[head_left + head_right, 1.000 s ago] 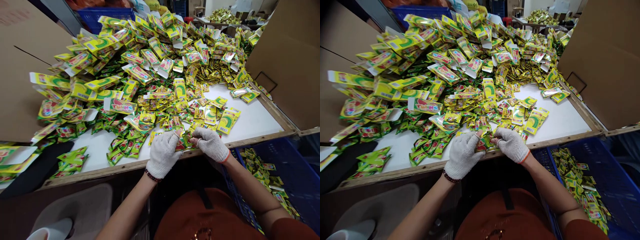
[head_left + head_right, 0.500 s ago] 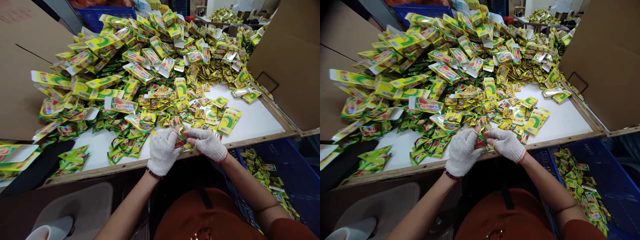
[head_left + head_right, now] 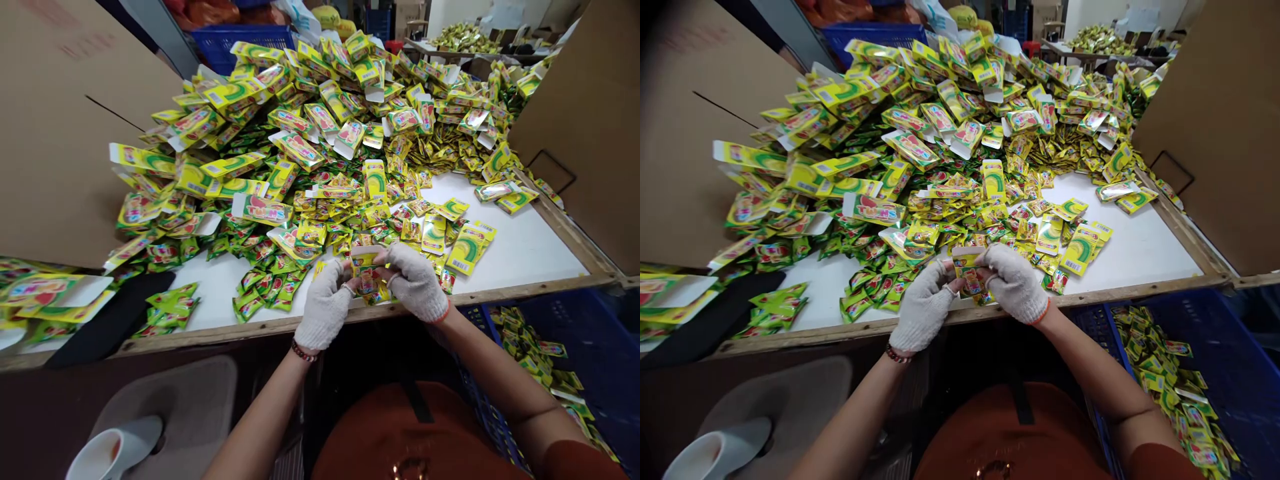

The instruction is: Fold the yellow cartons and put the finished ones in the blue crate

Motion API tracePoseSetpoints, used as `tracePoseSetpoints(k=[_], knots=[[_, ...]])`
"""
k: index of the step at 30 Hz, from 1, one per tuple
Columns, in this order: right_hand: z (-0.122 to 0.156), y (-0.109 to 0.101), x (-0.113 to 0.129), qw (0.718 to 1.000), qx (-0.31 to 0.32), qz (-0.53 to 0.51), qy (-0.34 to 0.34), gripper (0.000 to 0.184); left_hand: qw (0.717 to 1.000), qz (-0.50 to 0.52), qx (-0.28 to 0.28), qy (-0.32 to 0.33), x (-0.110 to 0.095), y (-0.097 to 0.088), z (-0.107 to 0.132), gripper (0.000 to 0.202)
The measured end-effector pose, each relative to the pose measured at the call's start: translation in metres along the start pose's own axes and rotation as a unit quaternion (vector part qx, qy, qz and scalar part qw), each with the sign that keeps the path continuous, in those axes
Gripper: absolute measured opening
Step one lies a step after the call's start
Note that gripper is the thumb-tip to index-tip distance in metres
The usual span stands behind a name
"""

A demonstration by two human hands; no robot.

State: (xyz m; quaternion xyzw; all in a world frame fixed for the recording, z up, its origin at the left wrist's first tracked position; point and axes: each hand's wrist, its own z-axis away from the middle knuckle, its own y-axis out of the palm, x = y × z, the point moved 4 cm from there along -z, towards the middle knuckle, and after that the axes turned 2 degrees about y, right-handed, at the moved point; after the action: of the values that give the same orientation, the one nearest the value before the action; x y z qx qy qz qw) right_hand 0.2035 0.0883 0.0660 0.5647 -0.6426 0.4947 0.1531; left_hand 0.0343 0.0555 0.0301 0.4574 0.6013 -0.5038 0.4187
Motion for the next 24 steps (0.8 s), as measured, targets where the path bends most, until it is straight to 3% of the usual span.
tracePoseSetpoints(k=[2,4,10,14,20,24], knots=[[0.004,-0.003,-0.004,0.999,-0.035,0.022,-0.005,0.016,0.999,0.032,0.004,-0.008,0.004,0.000,0.000,0.040],[0.002,-0.005,-0.004,0.999,-0.021,0.040,-0.023,0.021,0.999,0.036,0.007,-0.002,0.005,0.001,0.001,0.040],[-0.024,-0.016,0.006,0.994,0.094,0.030,-0.047,0.011,0.995,-0.078,-0.018,0.053,-0.001,0.000,0.005,0.032],[-0.038,-0.017,0.017,0.977,0.180,0.083,-0.085,0.012,0.982,-0.154,-0.029,0.109,-0.010,-0.002,0.007,0.030],[-0.046,0.000,0.009,0.931,0.314,0.131,-0.134,0.027,0.963,-0.206,-0.021,0.169,-0.014,0.007,0.004,0.028],[-0.058,0.015,-0.006,0.902,0.376,0.139,-0.157,0.025,0.969,-0.189,-0.036,0.157,-0.007,0.011,0.003,0.033]])
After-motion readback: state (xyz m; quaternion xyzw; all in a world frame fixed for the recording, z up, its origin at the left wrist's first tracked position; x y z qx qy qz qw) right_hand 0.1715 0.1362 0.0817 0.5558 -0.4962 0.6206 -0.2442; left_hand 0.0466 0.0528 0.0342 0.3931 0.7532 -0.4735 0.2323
